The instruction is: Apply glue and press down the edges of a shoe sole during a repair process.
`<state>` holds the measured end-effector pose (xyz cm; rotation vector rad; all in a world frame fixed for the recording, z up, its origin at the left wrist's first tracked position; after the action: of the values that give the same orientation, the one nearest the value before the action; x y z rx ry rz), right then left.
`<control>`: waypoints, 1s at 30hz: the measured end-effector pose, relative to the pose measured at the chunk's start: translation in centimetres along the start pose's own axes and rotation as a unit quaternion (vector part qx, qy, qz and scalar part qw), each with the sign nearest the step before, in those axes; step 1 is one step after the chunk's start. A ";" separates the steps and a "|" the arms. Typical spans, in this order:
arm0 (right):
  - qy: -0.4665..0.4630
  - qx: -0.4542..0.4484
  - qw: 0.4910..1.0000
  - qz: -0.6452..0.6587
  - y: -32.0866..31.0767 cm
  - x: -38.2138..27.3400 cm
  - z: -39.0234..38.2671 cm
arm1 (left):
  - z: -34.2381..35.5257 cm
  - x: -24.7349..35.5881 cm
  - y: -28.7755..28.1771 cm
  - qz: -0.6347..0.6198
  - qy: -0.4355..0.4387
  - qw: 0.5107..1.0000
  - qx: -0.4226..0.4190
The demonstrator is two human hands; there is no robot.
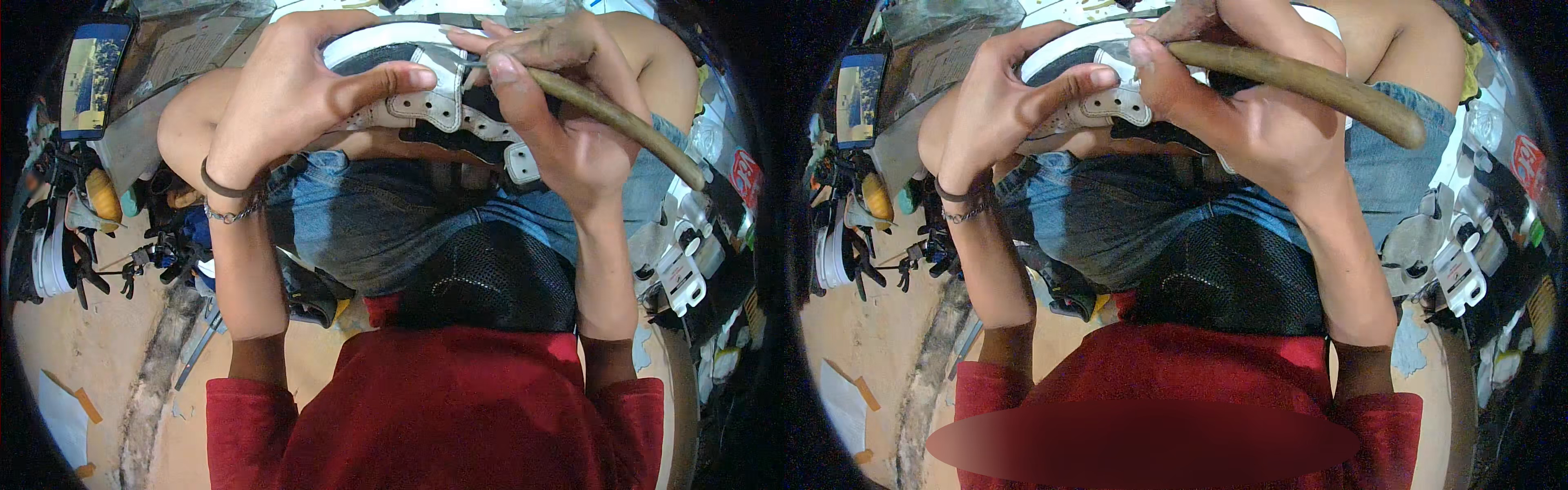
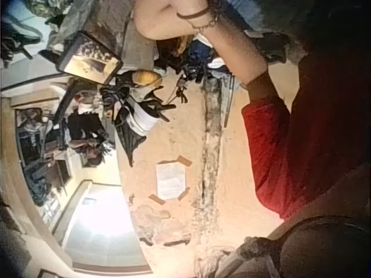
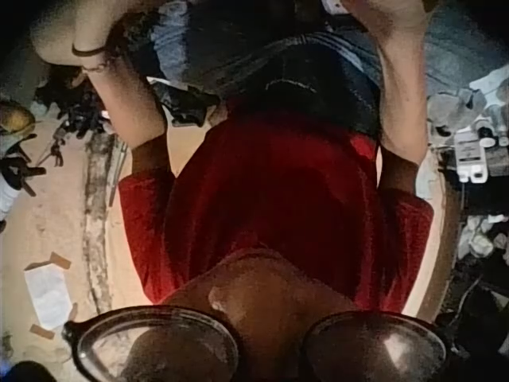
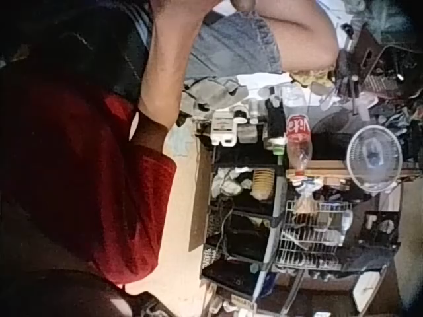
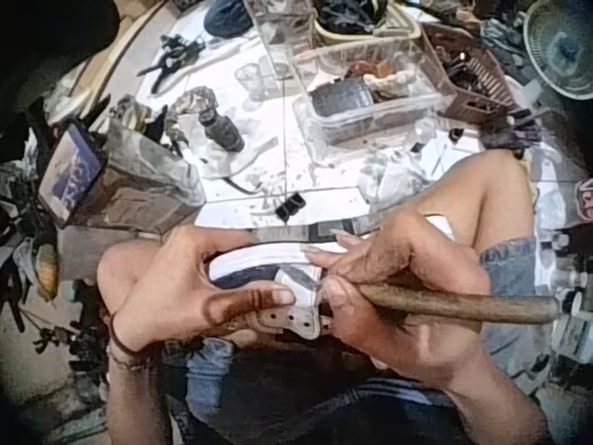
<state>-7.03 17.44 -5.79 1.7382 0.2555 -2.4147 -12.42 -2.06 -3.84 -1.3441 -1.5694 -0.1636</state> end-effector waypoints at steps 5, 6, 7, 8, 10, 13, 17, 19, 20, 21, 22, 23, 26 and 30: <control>0.035 0.032 0.998 0.041 0.3 -0.7 0.3 | 0.1 0.2 0.0 -0.017 -0.016 1.000 -0.012; 0.040 0.022 0.998 0.041 0.4 -0.7 0.3 | 0.0 0.1 0.0 -0.019 -0.016 1.000 -0.009; 0.040 0.022 0.998 0.041 0.5 -0.7 0.4 | 0.0 0.1 -0.1 -0.018 -0.016 1.000 -0.009; 0.028 0.032 0.998 0.048 0.6 -0.6 0.5 | 0.0 0.1 -0.1 -0.011 -0.018 1.000 -0.013; 0.016 0.043 0.998 0.053 0.5 -0.6 0.5 | 0.2 0.1 0.0 -0.003 -0.017 1.000 -0.017; -0.003 0.028 0.999 0.022 0.5 -0.7 0.7 | 0.1 0.1 0.0 -0.006 -0.013 1.000 -0.003; 0.028 -0.018 0.995 -0.091 0.7 -2.4 1.2 | -0.2 -0.3 0.1 -0.003 -0.008 1.000 0.008; 0.092 -0.063 0.986 -0.123 1.0 -2.2 1.2 | -0.4 -0.7 0.1 0.001 -0.017 1.000 0.015; 0.100 -0.059 0.986 -0.123 1.0 -1.8 1.0 | -0.4 -0.9 0.1 0.000 -0.020 1.000 0.021; 0.107 -0.056 0.985 -0.124 0.9 -1.4 0.9 | -0.3 -1.0 0.0 -0.001 -0.024 0.999 0.027; 0.107 -0.055 0.985 -0.125 0.6 -1.2 0.8 | -0.1 -0.8 0.0 -0.001 -0.023 0.999 0.027; 0.071 -0.057 0.987 -0.131 0.2 -1.3 0.7 | -0.1 -0.2 -0.1 0.012 -0.017 1.000 0.010; 0.000 -0.023 0.997 -0.073 0.6 -1.2 0.8 | 0.1 0.2 -0.1 0.024 -0.012 1.000 -0.005; -0.041 -0.003 0.999 0.001 0.9 -0.2 0.6 | -0.2 0.0 -0.2 0.020 -0.010 1.000 0.009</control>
<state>-7.35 16.43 -5.39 1.6324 0.2501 -2.4731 -12.44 -2.31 -3.67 -1.3666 -1.5563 -0.1114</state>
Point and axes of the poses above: each hand's wrist, its own z-axis towards the middle knuckle, its own y-axis out of the palm, x = y × z, the point moved 5 cm from there along z, towards the middle knuckle, and after that the axes turned 11 degrees about -x, right-handed, at the moved point
